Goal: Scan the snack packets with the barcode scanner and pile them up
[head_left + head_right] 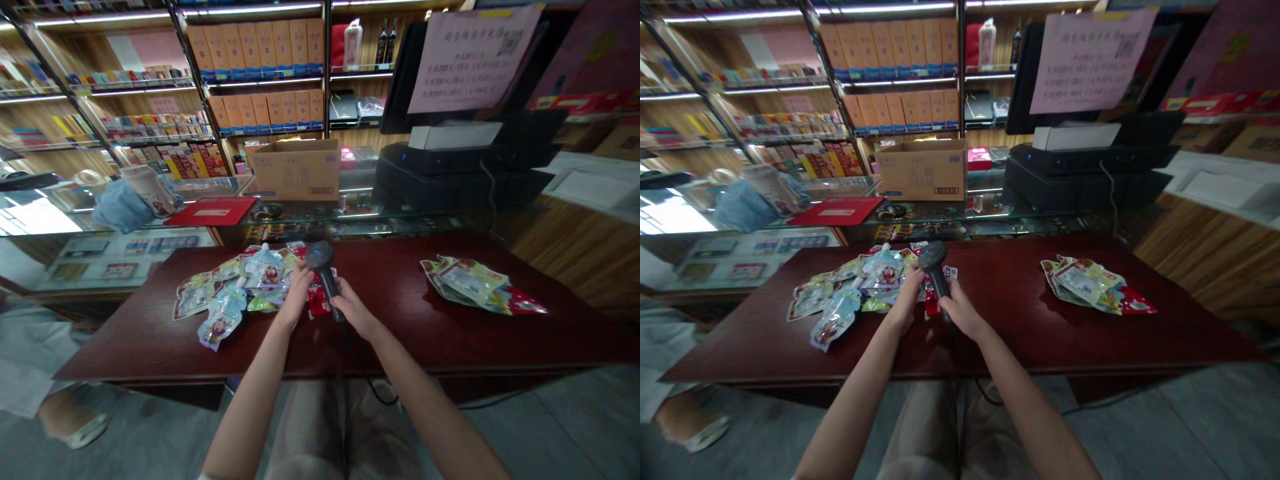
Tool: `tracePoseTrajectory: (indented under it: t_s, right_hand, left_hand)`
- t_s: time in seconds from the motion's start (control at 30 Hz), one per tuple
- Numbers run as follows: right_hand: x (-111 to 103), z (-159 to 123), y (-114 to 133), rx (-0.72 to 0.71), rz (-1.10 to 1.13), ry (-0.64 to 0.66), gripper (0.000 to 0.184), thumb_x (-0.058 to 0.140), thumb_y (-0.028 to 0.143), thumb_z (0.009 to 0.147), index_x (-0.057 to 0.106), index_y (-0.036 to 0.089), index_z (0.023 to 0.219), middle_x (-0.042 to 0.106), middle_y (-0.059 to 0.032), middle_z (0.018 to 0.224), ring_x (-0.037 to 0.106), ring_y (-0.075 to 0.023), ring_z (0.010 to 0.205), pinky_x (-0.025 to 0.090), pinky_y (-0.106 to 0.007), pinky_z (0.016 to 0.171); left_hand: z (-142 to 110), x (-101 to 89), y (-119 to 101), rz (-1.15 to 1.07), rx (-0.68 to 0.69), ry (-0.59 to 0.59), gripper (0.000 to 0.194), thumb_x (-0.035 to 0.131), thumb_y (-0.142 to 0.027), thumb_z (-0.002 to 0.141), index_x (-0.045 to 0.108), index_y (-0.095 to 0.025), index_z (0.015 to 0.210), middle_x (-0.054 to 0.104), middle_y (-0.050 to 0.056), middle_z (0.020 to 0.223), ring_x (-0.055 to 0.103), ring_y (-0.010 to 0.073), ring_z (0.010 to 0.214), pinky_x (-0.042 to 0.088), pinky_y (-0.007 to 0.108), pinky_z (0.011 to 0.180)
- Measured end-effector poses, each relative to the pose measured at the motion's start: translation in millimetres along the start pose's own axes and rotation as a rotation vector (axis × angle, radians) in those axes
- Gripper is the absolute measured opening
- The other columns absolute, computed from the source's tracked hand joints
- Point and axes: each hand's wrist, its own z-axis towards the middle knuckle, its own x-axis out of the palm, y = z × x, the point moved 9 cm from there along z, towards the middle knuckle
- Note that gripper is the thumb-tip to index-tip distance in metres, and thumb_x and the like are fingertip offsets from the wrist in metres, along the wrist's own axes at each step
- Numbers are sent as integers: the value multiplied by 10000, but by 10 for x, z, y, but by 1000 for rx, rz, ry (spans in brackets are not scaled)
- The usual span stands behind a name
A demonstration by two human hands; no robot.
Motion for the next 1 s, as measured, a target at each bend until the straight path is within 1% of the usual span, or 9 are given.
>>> tracePoseTrajectory:
  t_s: [0.1,0.17,0.27,0.33,0.43,0.53,0.63,0.8,1.0]
  right_hand:
    - [-133,-18,38,-56,-41,-132,334,680,345,734,446,220,937,503,88,560,448,-99,497,354,-241,504]
    - [-218,-25,59,-90,-29,-179,346,684,414,752,445,219,910,471,99,516,405,-86,447,312,-237,471]
    - [-302,-29,91,-134,23,-170,356,674,451,775,463,212,934,467,102,497,389,-77,417,294,-234,458]
    - [-343,-42,116,-157,51,-161,362,672,449,782,476,209,969,467,104,508,391,-72,415,305,-232,460]
    - [-356,-69,155,-181,68,-146,369,674,444,784,487,205,994,477,97,560,398,-61,416,304,-227,452]
    - [-329,-97,202,-205,46,-120,337,671,430,795,493,201,966,487,84,605,412,-54,424,305,-228,454]
    - [-340,-119,229,-210,18,-119,316,673,412,801,498,201,957,494,75,627,415,-51,428,301,-229,455]
    - [-436,-150,236,-210,37,-139,315,680,408,797,512,200,963,506,66,661,417,-46,428,298,-231,456]
    - [-474,-144,171,-176,54,-154,334,687,418,801,516,201,990,501,66,663,433,-55,444,307,-233,463]
  left_hand:
    - [-13,-135,-79,21,48,-54,259,524,-374,846,644,-196,992,614,71,1107,546,207,1084,390,352,1015]
    - [-56,-351,-150,82,55,-150,288,543,-369,836,620,-195,1053,621,75,1091,571,197,997,435,350,944]
    - [-133,-845,-350,316,127,-301,313,539,-377,841,606,-195,1087,613,90,1093,585,202,962,465,354,893]
    - [-165,-1293,-445,594,130,-434,326,505,-381,849,627,-182,1077,614,113,1106,575,245,1046,436,412,965]
    - [-155,-2031,-312,1004,-120,-604,503,494,-471,846,598,-176,1239,543,185,1302,448,375,1273,290,587,1076]
    - [-59,-2501,96,1067,-414,-523,722,414,-612,855,430,-189,1441,368,226,1501,293,454,1388,244,699,1045]
    - [123,-2603,359,1068,-481,-402,797,385,-674,841,368,-208,1487,367,212,1520,288,449,1401,237,707,1048]
    - [452,-2511,401,1039,-420,-344,795,375,-725,823,467,-225,1434,510,167,1434,422,431,1328,293,638,1064]
    - [444,-2383,541,1168,-511,-143,640,439,-674,815,625,-280,1284,592,143,1353,441,459,1300,165,722,1058]
